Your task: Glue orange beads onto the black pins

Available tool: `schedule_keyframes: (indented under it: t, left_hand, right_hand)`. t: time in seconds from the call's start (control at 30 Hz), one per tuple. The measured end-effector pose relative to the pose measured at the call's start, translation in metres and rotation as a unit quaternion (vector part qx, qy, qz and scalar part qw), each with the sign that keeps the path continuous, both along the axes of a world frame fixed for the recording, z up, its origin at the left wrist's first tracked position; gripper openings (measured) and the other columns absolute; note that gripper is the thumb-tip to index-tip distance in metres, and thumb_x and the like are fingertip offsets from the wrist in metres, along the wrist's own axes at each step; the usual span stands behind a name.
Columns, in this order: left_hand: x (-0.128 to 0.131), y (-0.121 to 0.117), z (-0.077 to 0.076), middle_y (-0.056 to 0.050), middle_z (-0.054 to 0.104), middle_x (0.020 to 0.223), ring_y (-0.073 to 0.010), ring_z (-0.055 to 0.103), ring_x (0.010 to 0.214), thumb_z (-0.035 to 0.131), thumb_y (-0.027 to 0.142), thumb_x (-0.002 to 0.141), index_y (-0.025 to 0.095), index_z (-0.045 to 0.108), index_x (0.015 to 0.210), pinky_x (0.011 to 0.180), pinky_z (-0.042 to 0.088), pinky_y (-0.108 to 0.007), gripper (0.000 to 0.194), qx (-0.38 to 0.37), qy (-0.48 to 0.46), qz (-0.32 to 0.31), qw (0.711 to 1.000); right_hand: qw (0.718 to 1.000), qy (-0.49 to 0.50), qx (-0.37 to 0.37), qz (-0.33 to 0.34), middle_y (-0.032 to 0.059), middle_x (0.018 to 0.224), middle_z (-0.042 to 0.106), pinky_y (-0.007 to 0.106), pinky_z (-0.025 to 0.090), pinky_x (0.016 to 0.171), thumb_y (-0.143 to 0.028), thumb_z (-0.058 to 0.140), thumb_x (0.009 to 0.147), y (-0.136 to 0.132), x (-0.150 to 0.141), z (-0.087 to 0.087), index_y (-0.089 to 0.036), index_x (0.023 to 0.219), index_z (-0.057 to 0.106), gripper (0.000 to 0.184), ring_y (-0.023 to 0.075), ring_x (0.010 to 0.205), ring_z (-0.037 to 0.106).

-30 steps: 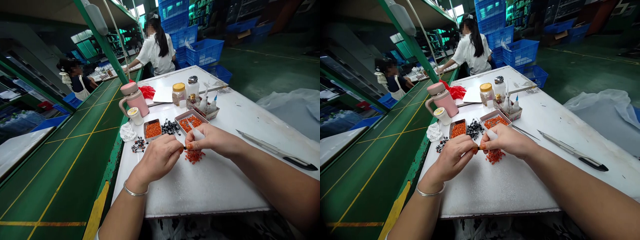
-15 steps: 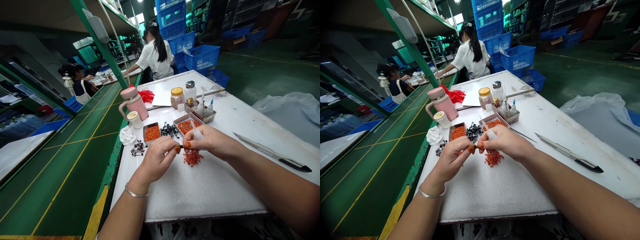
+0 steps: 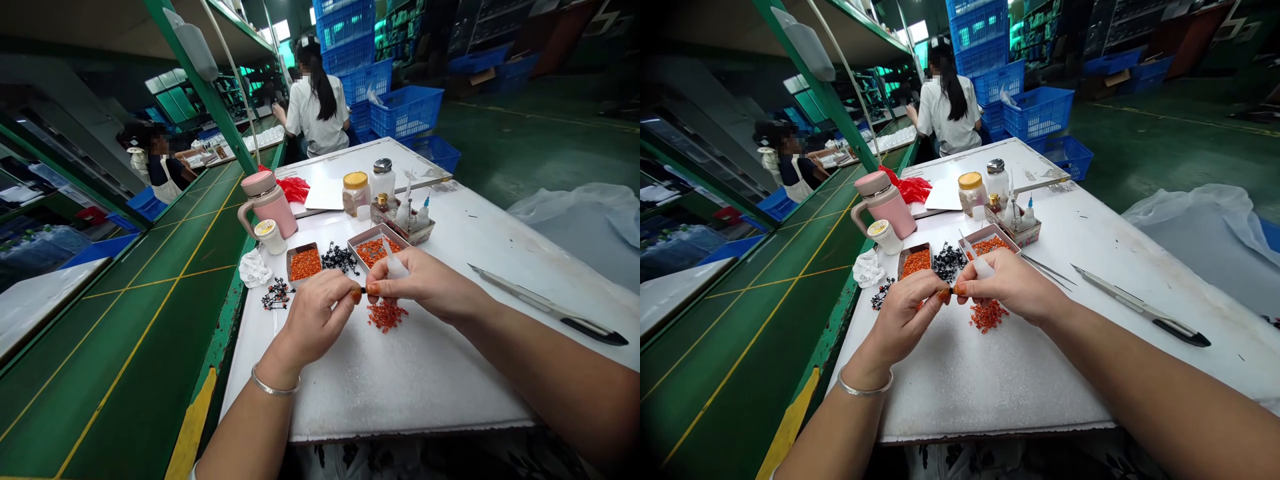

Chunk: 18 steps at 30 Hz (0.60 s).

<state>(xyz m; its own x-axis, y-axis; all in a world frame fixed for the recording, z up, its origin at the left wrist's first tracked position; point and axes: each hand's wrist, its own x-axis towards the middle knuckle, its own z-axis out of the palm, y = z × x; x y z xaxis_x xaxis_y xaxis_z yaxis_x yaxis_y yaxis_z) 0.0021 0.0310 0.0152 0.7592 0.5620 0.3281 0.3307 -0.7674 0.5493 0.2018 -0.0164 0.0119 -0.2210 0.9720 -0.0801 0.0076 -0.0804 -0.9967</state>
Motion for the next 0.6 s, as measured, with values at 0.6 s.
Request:
schedule_keyframes:
  t: [0.6]
  left_hand:
    - [0.008,-0.008,-0.006,-0.001,0.057,0.075,-0.0066,0.048,0.074,0.045,0.025,0.092,0.015,0.059,0.078,0.072,0.036,-0.023,0.022,-0.013,-0.094,0.056,0.994]
  right_hand:
    - [0.993,0.033,0.044,-0.106,0.0018,0.071,0.059,0.023,0.039,0.059,-0.033,0.070,0.077,-0.008,-0.017,-0.003,-0.014,0.074,0.061,0.022,0.0103,0.063,0.048]
